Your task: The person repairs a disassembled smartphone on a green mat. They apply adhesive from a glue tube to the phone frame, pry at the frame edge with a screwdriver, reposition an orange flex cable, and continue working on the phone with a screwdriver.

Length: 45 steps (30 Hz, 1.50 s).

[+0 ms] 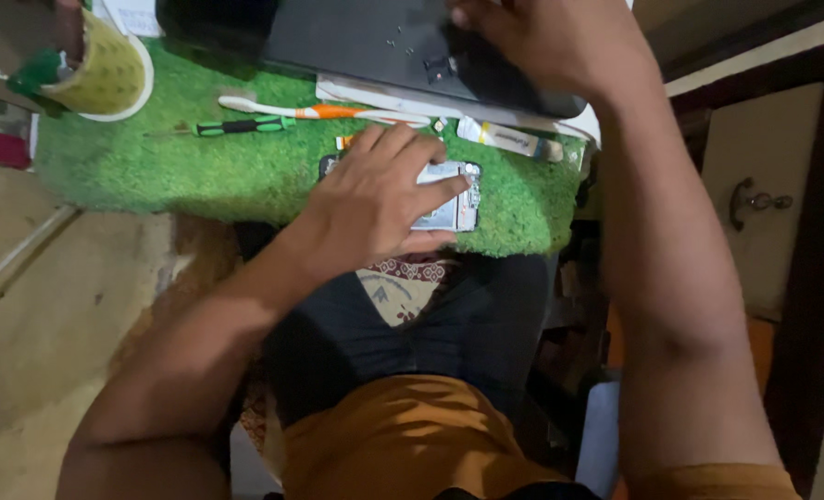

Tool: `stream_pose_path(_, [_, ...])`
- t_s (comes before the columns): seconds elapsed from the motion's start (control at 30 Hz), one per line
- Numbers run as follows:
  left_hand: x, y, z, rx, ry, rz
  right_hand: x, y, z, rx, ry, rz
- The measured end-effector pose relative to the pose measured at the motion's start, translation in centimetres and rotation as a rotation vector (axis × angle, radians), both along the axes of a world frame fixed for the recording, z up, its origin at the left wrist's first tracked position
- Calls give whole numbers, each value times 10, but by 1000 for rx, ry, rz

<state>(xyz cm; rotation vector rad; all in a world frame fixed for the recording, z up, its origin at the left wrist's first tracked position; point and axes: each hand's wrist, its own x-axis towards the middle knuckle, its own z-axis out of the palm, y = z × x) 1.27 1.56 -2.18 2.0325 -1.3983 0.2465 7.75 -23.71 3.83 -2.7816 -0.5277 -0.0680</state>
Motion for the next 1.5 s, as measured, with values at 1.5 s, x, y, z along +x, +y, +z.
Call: stream_pose_path(1.5, [-2,3,16,42,-25,13,-117,0,-22,171,-6,100])
